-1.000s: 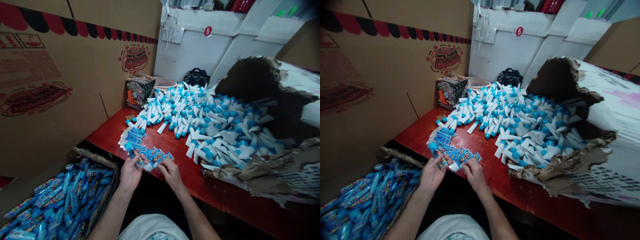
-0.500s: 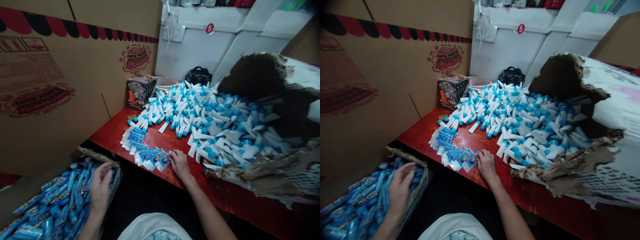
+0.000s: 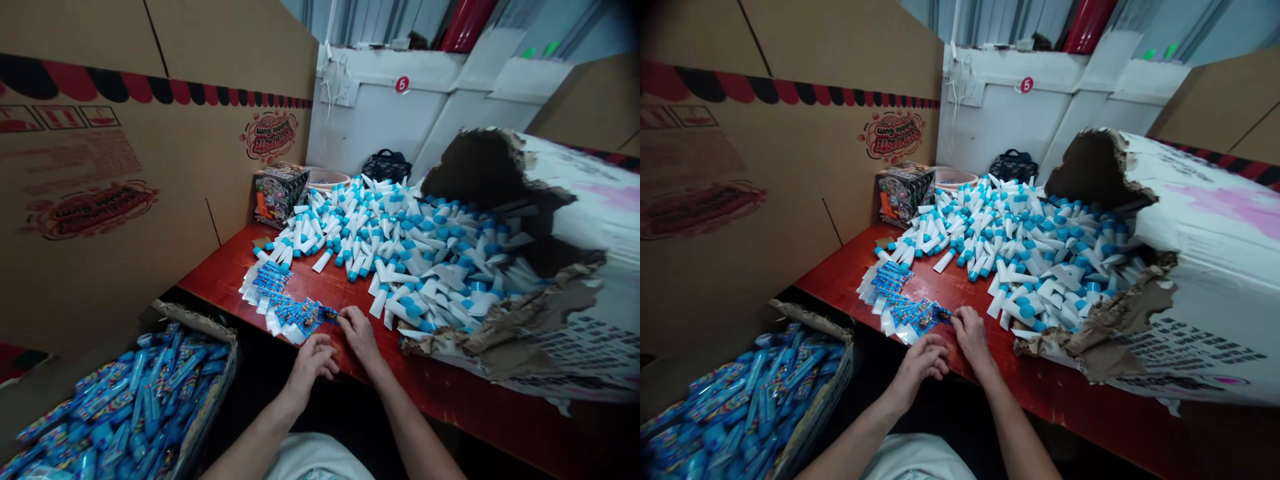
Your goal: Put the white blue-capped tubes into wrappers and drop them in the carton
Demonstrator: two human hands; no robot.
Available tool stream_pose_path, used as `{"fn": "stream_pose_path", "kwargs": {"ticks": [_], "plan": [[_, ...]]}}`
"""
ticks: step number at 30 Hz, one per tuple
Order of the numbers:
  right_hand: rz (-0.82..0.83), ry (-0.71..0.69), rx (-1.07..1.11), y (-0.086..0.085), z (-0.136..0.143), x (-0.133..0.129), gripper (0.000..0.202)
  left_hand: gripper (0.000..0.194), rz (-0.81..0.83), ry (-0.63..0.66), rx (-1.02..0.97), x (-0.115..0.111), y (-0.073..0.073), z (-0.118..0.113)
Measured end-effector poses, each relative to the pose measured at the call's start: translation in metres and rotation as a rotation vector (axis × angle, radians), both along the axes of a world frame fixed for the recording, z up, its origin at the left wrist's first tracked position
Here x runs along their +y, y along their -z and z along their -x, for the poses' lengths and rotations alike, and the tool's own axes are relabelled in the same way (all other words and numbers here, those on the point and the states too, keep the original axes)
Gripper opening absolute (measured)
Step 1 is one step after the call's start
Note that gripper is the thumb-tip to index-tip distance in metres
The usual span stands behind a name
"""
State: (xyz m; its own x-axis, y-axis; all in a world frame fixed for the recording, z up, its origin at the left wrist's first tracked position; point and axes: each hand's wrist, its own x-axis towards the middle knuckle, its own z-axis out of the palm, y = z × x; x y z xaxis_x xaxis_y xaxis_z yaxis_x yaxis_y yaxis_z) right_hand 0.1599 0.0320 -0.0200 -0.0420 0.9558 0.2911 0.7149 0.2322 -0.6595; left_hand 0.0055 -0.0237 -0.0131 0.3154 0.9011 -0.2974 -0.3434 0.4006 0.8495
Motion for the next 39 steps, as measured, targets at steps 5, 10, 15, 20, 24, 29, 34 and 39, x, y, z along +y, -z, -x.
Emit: {"fn": "stream_pose_path", "kwargs": {"ticks": [5, 10, 15, 20, 24, 29, 34, 39], "plan": [[0.077, -0.016, 0.315, -0.010, 0.011, -0.017, 0.013, 0.034, 0.011, -0.091, -0.138, 0.028, -0.009, -0.010], [0.128, 0.031, 0.682, -0.007, 0.014, -0.019, 0.016, 0.026, 0.012, -0.180, -0.223, 0.043, -0.009, -0.017], [0.218, -0.013, 0.893, -0.009, 0.017, -0.014, 0.024, 0.027, 0.010, -0.127, -0.196, 0.047, -0.009, -0.016], [0.394, -0.151, 1.030, -0.021, 0.025, -0.008, 0.022, 0.024, -0.057, -0.196, -0.133, 0.059, -0.005, -0.011], [0.416, -0.098, 1.072, -0.021, 0.037, 0.002, 0.030, 0.025, -0.087, -0.240, -0.135, 0.067, -0.001, -0.010], [0.481, -0.103, 1.067, -0.006, 0.045, 0.020, 0.038, 0.029, -0.053, -0.282, -0.124, 0.076, 0.002, -0.007], [0.242, 0.080, 0.878, 0.004, 0.032, 0.050, 0.028, 0.031, -0.121, -0.165, 0.146, 0.097, -0.001, 0.015], [0.168, 0.194, 0.832, 0.005, 0.022, 0.074, 0.030, 0.027, -0.428, -0.279, 0.719, 0.120, -0.020, 0.047]]}}
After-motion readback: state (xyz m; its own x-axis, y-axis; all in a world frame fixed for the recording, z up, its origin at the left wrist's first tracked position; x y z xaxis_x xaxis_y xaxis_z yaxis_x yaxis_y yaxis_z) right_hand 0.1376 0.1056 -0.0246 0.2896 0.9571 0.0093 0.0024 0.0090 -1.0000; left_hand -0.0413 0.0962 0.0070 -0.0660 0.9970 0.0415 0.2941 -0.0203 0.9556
